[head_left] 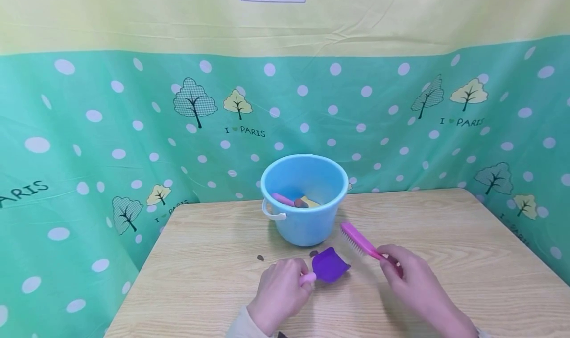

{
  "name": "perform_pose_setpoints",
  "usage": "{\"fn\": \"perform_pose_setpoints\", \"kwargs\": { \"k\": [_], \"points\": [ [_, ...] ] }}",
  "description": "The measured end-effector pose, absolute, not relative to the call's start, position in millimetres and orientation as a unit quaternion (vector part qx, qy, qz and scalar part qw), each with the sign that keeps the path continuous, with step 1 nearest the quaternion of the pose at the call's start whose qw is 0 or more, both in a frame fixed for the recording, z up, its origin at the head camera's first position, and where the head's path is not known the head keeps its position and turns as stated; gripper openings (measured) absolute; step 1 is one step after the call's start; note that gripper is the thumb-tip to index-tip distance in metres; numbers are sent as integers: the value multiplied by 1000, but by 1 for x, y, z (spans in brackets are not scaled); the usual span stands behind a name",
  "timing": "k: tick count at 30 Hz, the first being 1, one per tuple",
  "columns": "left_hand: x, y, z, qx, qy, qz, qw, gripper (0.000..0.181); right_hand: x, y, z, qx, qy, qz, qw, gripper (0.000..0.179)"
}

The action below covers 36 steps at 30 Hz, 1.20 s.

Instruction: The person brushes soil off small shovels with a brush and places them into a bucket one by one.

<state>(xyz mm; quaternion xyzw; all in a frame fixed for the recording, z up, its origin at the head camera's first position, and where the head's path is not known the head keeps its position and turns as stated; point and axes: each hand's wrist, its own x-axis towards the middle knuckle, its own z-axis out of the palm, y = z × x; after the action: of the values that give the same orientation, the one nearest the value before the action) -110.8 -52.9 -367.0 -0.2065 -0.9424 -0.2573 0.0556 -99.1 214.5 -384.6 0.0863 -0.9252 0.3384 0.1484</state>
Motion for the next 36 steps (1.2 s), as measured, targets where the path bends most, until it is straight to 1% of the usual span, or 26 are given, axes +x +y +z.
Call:
{"fn": "perform_pose_setpoints", "kwargs": {
  "k": [2, 4, 5, 7, 10, 12, 13, 17, 24, 28, 36],
  "points": [
    [-111, -53, -367, -203, -943, -259, 55, 3, -96, 211, -382, 115, -911, 358, 171, 29],
    [-111, -52, -367, -199, -943, -261, 55, 5, -93, 206, -380, 145, -903, 369, 166, 30],
    [-111, -52, -367, -198, -943, -261, 55, 6, -91, 203, -380, 159, -902, 371, 152, 30],
    [-111, -52, -367, -195, -944, -259, 58, 6, -88, 199, -379, 177, -904, 378, 95, 28],
    [-111, -52, -367, -193, -944, -259, 61, 4, -85, 194, -379, 177, -907, 382, 2, 21],
    [-111, -52, -367, -190, -945, -259, 60, 4, -85, 192, -380, 169, -908, 382, -38, 19],
    [-111, -52, -366, -189, -945, -260, 60, 4, -86, 192, -382, 168, -909, 379, -46, 18],
    [-112, -51, -367, -187, -946, -259, 56, 6, -88, 191, -386, 164, -918, 359, -37, 17],
    [-111, -51, -369, -189, -947, -252, 64, 5, -89, 190, -388, 118, -950, 290, 19, 23],
    [-110, -51, -368, -188, -947, -255, 60, 6, -90, 192, -389, 96, -955, 279, 25, 26],
    [-110, -51, -366, -192, -945, -258, 54, 7, -95, 199, -391, 61, -962, 265, 39, 26]
  ]
}}
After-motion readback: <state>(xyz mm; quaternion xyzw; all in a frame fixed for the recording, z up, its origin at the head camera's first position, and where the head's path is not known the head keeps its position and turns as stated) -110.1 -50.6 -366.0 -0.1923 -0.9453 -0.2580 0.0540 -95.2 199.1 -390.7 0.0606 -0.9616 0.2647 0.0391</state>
